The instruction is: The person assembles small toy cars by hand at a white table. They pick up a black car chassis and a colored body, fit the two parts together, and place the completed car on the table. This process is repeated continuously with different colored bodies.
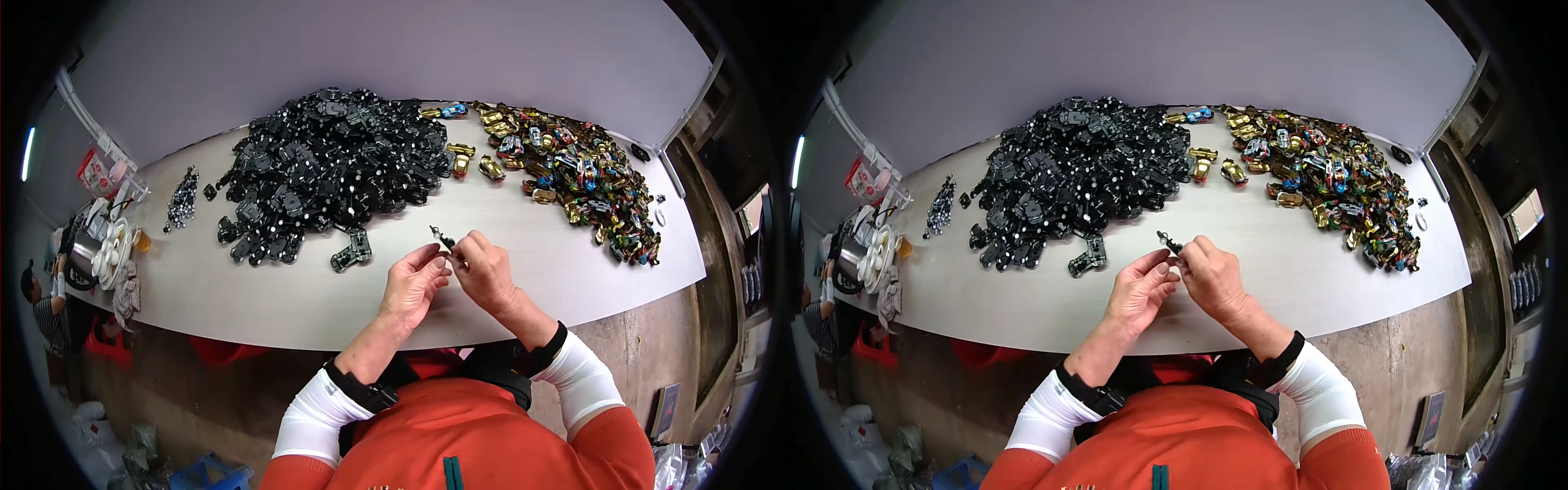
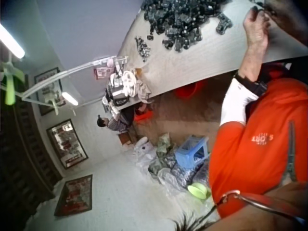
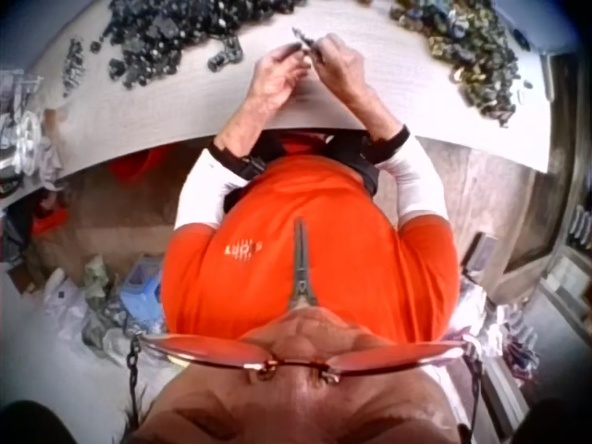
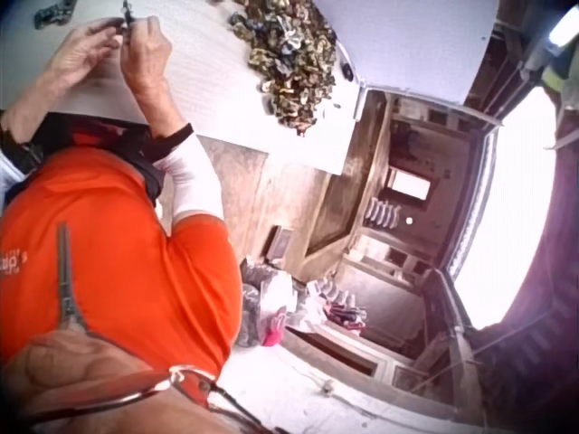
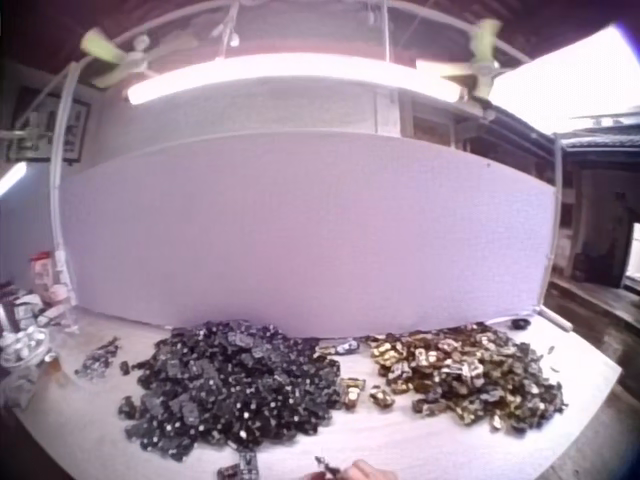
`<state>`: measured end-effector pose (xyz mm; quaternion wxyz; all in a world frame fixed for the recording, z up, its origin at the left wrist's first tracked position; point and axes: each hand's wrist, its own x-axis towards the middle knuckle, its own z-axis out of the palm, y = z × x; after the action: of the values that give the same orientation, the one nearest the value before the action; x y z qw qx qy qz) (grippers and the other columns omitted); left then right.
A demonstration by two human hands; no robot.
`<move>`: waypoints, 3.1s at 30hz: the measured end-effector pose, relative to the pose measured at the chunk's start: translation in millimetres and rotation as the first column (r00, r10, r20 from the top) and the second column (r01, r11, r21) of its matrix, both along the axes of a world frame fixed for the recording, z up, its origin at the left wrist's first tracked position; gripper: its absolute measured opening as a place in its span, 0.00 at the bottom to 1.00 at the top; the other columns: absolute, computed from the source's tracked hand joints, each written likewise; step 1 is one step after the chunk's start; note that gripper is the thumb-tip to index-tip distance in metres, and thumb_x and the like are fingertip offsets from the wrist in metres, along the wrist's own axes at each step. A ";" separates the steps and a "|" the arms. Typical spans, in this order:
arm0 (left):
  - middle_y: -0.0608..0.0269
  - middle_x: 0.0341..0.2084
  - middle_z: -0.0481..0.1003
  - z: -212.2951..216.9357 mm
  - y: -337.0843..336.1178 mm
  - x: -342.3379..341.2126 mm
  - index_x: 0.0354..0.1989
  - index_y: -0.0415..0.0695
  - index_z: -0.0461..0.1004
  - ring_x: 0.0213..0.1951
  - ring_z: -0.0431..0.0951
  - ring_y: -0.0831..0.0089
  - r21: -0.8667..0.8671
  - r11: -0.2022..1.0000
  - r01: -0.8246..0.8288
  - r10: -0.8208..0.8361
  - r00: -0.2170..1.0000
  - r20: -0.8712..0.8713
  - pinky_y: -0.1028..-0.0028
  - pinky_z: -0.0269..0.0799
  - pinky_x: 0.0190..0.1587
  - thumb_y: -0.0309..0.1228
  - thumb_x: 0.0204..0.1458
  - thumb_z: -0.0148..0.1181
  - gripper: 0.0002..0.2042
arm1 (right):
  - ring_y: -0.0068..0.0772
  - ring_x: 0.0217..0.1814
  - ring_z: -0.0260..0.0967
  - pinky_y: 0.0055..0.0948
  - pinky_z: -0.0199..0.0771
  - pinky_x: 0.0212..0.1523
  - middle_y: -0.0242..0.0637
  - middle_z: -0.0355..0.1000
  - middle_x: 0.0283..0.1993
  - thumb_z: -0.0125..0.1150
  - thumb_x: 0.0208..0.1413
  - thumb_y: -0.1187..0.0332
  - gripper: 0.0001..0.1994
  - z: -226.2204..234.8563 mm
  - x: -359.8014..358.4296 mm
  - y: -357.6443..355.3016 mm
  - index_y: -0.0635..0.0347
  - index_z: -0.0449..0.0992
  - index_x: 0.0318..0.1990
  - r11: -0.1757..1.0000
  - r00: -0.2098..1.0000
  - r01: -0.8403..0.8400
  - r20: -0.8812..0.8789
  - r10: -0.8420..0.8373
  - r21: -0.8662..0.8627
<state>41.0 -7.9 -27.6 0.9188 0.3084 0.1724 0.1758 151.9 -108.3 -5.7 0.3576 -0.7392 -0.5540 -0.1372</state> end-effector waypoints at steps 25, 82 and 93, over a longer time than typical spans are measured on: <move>0.52 0.38 0.73 -27.5 19.3 -12.8 0.49 0.42 0.66 0.34 0.73 0.71 -0.161 0.986 0.040 -0.006 0.979 0.204 0.74 0.67 0.28 0.31 0.53 0.54 0.15 | 0.48 0.45 0.67 0.40 0.68 0.45 0.45 0.67 0.36 0.65 0.42 0.66 0.13 -8.3 164.0 41.0 0.59 0.75 0.35 0.813 0.831 0.492 -0.111 -0.545 -0.312; 0.49 0.40 0.73 -27.0 19.5 -16.3 0.50 0.39 0.66 0.34 0.74 0.71 -0.157 0.969 0.192 -0.135 0.940 0.315 0.76 0.69 0.29 0.28 0.47 0.61 0.21 | 0.49 0.37 0.71 0.40 0.71 0.39 0.50 0.73 0.31 0.66 0.38 0.58 0.17 17.5 93.0 -15.0 0.65 0.76 0.28 0.604 0.898 0.247 -0.055 -0.436 -0.758; 0.51 0.34 0.73 -21.1 18.0 -17.0 0.50 0.34 0.65 0.33 0.76 0.65 -0.170 0.960 0.221 -0.172 0.949 0.264 0.74 0.74 0.29 0.35 0.54 0.52 0.19 | 0.48 0.41 0.69 0.39 0.69 0.43 0.48 0.71 0.36 0.66 0.39 0.64 0.15 9.1 94.9 -26.6 0.63 0.76 0.34 0.688 0.926 0.196 -0.099 -0.364 -0.698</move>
<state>23.9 10.1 -48.7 0.9720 0.2074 0.0418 0.1021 246.8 -134.9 3.4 0.1000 -0.9047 -0.4000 0.1069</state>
